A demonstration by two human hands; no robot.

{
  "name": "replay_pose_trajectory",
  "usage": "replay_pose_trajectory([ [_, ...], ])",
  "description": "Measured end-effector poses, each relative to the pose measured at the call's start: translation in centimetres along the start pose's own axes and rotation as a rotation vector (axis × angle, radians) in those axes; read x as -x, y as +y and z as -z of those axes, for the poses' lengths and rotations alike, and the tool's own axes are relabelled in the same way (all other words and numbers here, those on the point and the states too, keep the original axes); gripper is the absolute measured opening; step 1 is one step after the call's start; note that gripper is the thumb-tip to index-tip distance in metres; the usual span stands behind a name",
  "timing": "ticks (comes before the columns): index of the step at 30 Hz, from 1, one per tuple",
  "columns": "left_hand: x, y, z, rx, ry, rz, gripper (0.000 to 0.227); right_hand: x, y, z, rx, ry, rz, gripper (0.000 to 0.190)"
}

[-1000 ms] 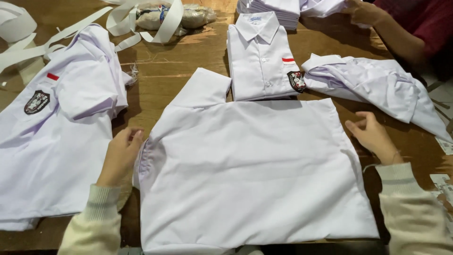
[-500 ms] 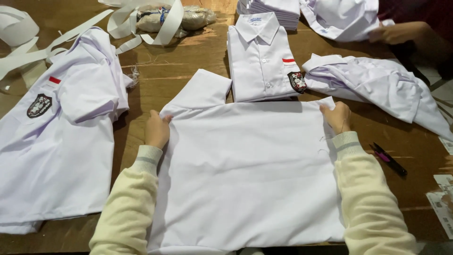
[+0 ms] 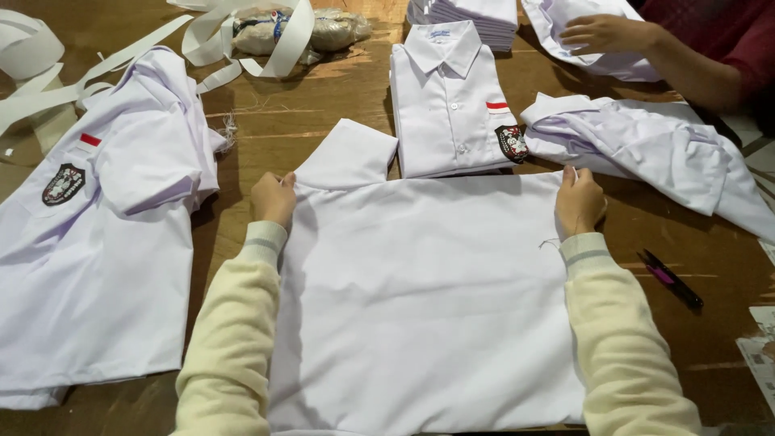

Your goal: Folding a white collared shirt on a wooden work surface in a factory setting.

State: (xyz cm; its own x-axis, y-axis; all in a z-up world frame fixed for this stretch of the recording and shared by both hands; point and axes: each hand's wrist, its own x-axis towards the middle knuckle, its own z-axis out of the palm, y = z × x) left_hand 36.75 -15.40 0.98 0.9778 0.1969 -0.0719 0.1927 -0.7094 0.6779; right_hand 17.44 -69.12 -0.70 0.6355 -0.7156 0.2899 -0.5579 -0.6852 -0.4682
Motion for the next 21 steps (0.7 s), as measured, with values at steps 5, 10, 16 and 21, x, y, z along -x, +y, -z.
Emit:
replay_pose_trajectory([
  [5, 0.2, -1.6, -4.6, -0.399, 0.367, -0.275, 0.037, -1.0, 1.4, -1.9, 0.065, 0.112, 0.005, 0.04],
  [10, -0.2, -2.4, -5.1, -0.556, 0.524, -0.356, 0.038, -1.4, 2.1, -3.1, 0.209, 0.197, 0.045, 0.038],
  [16, -2.1, -3.2, -4.8, -0.491, 0.34, -0.314, 0.039, -1.4, 2.1, -1.8, 0.089, 0.177, 0.053, 0.034],
  [21, 1.3, 1.6, -3.8, -0.705, 0.646, -0.803, 0.021, 0.0, -0.2, -0.9, 0.113, 0.533, 0.658, 0.012],
])
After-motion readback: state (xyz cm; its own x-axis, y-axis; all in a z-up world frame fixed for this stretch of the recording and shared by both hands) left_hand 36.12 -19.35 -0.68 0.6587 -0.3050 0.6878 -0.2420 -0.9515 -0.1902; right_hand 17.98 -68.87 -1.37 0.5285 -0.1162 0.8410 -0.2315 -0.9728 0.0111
